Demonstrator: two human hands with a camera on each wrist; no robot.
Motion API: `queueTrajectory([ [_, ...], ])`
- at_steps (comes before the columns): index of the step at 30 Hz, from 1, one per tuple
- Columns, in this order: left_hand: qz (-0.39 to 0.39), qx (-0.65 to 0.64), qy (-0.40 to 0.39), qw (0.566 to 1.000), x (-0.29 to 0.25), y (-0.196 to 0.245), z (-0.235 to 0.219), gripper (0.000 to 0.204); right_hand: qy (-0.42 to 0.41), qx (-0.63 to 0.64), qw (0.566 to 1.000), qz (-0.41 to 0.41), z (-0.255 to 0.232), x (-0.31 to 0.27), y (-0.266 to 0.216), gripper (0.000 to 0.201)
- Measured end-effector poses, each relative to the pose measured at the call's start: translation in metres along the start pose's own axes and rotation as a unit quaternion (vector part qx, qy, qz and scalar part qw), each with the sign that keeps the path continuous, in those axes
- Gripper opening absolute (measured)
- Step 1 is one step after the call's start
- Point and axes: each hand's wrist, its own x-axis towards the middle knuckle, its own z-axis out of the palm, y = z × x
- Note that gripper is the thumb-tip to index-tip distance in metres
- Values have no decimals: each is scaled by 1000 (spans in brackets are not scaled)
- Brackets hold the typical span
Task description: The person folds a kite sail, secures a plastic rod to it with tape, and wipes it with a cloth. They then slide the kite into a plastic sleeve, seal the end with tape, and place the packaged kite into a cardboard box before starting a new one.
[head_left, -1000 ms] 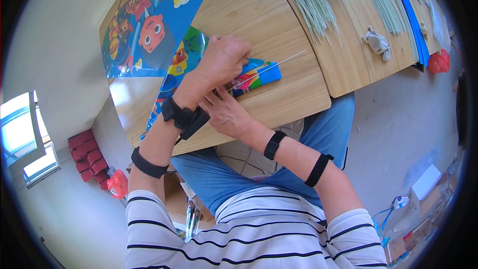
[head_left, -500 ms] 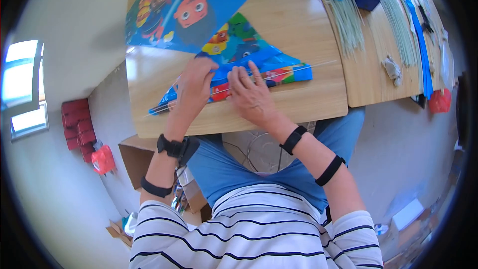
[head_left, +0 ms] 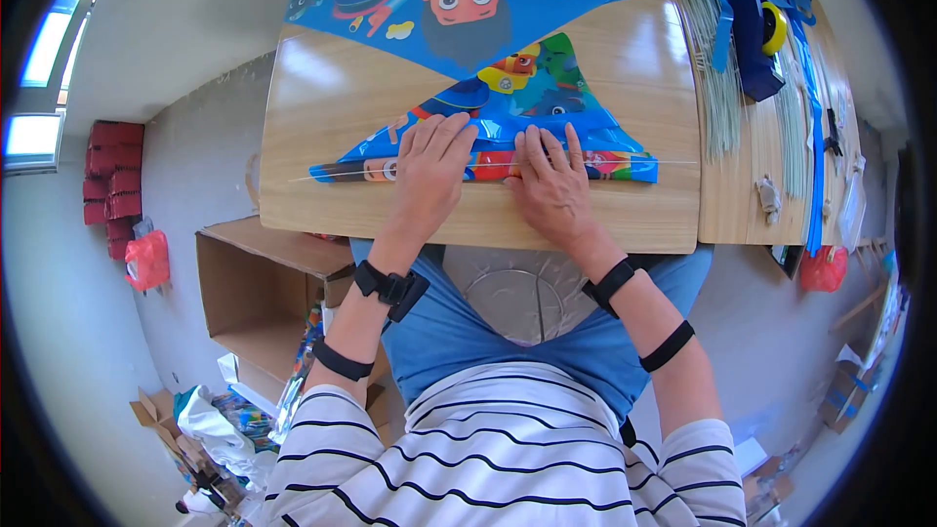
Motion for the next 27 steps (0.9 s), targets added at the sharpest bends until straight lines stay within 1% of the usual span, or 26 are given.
queueTrajectory([
  [4, -1, -3, 4, 1000, -2, -17, 15, 27, 3, -3, 1000, -2, 1, 0, 0, 63],
  [7, 6, 16, 32, 999, -2, -28, 24, 20, 1, -3, 1000, -3, 1, -1, 0, 63],
  [10, 18, 26, 29, 999, -2, -33, 26, 13, -4, -3, 1000, -5, 0, 0, 1, 64],
  [13, 40, 49, 8, 998, -5, -37, 27, 10, -10, 0, 1000, -6, -2, 0, 1, 64],
  [19, 57, 25, -42, 997, -15, -39, 21, 15, -12, 1, 1000, -6, -3, 0, 1, 65],
  [22, 68, 0, -50, 996, -19, -44, 17, 17, -12, 3, 1000, -5, -3, 1, 1, 64],
  [25, 38, -49, -94, 994, -19, -37, 1, 24, -14, 4, 1000, -8, -3, 1, 1, 64],
  [27, 55, -42, -89, 994, -23, -38, -2, 27, -16, 6, 1000, -11, -5, 2, 1, 64],
])
